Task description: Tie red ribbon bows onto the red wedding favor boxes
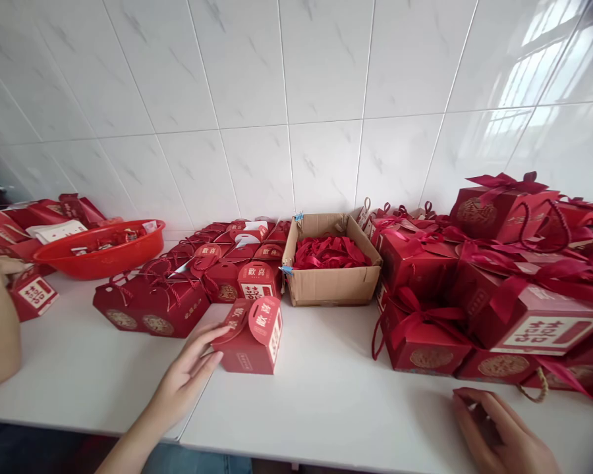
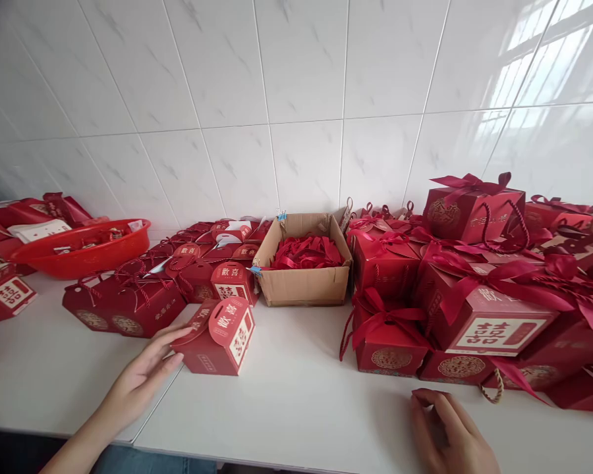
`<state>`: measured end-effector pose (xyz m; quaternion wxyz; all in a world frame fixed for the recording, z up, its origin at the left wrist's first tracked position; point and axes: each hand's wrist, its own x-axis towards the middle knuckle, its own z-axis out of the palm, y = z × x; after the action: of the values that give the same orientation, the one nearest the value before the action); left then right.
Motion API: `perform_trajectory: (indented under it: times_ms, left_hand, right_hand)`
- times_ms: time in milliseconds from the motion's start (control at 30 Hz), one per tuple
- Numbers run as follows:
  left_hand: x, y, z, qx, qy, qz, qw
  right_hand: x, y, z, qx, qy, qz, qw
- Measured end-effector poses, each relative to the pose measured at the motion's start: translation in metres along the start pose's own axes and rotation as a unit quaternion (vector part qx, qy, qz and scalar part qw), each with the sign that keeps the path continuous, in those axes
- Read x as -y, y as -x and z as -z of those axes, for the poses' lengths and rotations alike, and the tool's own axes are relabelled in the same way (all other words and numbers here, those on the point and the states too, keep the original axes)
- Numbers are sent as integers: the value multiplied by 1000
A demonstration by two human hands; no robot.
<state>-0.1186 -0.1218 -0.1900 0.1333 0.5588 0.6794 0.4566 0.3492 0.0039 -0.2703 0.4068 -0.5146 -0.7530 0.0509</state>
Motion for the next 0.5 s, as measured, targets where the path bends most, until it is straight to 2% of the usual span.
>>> perform_trajectory:
  times_ms: [200,267,333,400,467,500]
  left_hand:
    - [-48,8,-58,65,-4,-73,995]
    - [-67,5,-69,103,-42,-126,986]
    - [-90,-8,-73,113,-73,-182,974]
    - [-116,-35,-73,41,-83,-220,971]
    - [-143,-74,-72,-40,-119,-247,961]
    - [-155,-96,-73,-40,-184,-242,952]
  right_hand:
    - [5,-2,0,-7,-10,1,1000]
    - [5,-2,0,-12,-12,8,1000]
    - [5,-3,1,-17,-14,15,1000]
    - [6,-3,1,-17,-19,19,999]
    - [8,-4,2,-15,-27,17,999]
    - [10,-5,2,-15,-30,14,999]
